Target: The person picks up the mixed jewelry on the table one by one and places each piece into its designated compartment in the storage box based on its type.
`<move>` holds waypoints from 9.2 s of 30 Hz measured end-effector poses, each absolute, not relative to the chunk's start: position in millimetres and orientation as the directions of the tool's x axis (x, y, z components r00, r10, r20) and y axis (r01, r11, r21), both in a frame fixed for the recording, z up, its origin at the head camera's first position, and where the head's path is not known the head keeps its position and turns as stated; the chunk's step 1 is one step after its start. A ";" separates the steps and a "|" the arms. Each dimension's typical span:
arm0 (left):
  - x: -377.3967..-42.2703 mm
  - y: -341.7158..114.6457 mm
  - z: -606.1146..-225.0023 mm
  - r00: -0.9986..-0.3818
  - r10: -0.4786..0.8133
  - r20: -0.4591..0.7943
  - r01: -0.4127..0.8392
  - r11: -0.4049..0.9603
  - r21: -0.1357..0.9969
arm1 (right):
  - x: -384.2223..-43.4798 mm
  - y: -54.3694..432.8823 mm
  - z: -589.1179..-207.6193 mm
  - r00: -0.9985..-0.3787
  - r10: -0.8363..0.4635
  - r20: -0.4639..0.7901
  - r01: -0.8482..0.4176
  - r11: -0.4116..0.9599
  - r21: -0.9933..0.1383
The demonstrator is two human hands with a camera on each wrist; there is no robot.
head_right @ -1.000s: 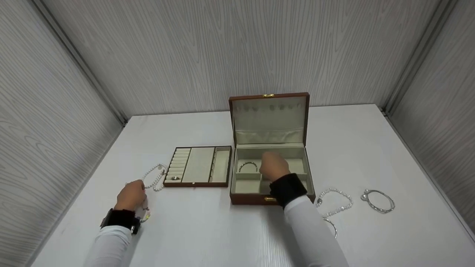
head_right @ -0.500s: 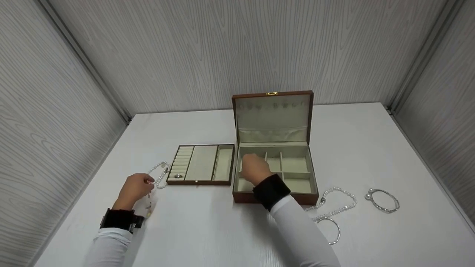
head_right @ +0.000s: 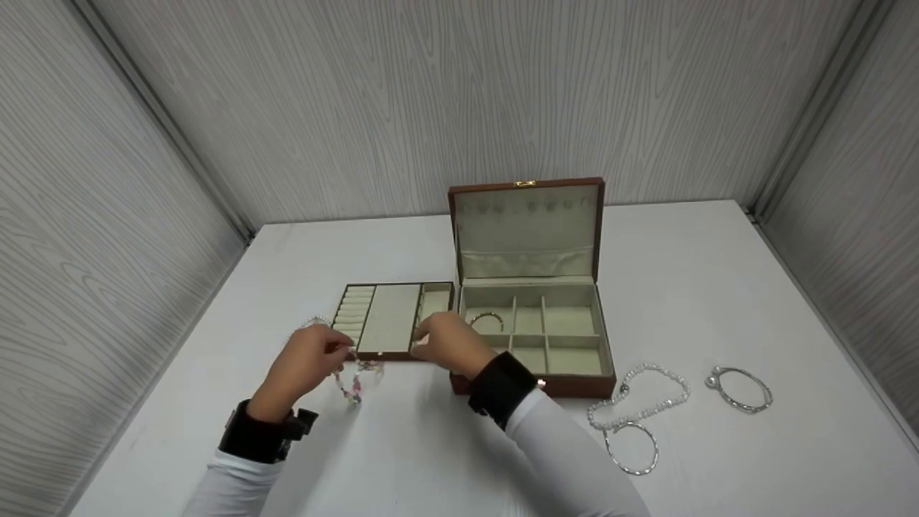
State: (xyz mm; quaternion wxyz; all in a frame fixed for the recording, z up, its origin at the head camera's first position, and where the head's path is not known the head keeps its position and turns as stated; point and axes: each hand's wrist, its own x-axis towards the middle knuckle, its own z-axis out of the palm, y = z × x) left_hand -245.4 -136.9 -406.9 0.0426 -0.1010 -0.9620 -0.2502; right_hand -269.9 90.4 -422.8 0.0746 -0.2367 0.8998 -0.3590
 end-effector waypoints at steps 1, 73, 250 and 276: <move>-244.0 -131.3 -406.2 -0.968 0.205 0.145 0.250 0.849 0.466 | -268.3 86.8 -423.5 -0.873 -0.487 0.030 -0.369 0.619 -0.694; -381.6 23.9 -395.7 -0.886 0.463 -0.025 0.340 0.685 0.644 | -355.1 159.2 -402.5 -0.989 -0.121 -0.085 0.058 0.214 -0.975; -191.9 119.7 -496.6 -0.633 0.771 -0.070 0.774 0.628 -0.081 | -176.7 300.0 -488.3 -0.913 -0.395 -0.097 -0.278 0.780 -0.561; -227.2 101.4 -432.4 -0.662 0.677 0.322 0.743 0.537 0.398 | -172.7 292.1 -404.4 -0.944 -0.202 0.261 -0.324 0.708 -0.627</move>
